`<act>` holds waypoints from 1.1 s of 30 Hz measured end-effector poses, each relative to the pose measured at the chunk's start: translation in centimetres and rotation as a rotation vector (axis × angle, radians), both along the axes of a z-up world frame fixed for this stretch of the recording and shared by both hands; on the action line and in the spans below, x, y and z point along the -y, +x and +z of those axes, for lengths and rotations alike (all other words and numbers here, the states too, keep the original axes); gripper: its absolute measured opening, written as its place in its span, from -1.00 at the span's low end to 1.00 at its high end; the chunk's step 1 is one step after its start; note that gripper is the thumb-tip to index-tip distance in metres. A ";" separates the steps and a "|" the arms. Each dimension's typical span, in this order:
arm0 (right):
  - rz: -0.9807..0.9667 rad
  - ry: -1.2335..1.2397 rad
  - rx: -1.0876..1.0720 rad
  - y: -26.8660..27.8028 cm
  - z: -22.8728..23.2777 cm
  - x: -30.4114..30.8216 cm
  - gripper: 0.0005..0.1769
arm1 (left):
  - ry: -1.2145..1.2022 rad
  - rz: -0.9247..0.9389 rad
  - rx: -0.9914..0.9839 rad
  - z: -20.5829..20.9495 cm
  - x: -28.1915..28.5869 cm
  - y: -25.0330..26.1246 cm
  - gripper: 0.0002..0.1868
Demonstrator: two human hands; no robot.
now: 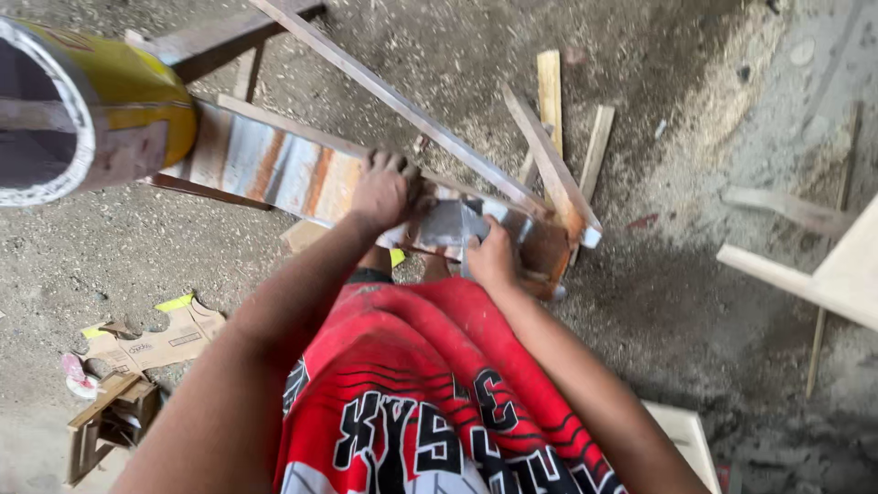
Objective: The person sands a long wooden plank resting on a makeshift sawhorse using a sanding block. They repeatedly rub the sanding block along the plank's surface, occasionally pausing to flip the block or adjust their grip.
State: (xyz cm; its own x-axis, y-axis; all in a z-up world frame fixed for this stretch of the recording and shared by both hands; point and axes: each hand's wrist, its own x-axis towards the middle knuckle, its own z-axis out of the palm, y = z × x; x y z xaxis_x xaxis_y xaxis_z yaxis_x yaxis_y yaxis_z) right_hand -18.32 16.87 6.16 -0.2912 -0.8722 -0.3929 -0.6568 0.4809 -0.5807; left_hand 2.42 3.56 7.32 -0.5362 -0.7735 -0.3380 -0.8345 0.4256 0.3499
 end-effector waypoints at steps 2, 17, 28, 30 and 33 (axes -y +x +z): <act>0.074 0.015 -0.001 0.8 0.6 1.7 -0.45 | -0.022 -0.012 -0.118 -0.3 0.1 1.1 -0.30; -0.019 0.174 0.011 -2.8 1.1 1.9 -0.58 | -0.001 -0.026 -0.360 -0.3 -4.1 3.3 -0.28; 0.098 0.196 -0.029 -0.3 2.6 3.7 -0.41 | 0.014 -0.079 -0.221 0.1 -5.2 2.6 0.07; 0.117 0.176 0.063 1.7 1.0 4.5 -0.37 | 0.099 -0.104 -0.154 0.5 -5.3 3.3 0.27; 0.250 -0.088 0.045 4.2 -2.3 5.6 -0.42 | -0.076 0.030 -0.281 0.6 -6.3 4.1 0.01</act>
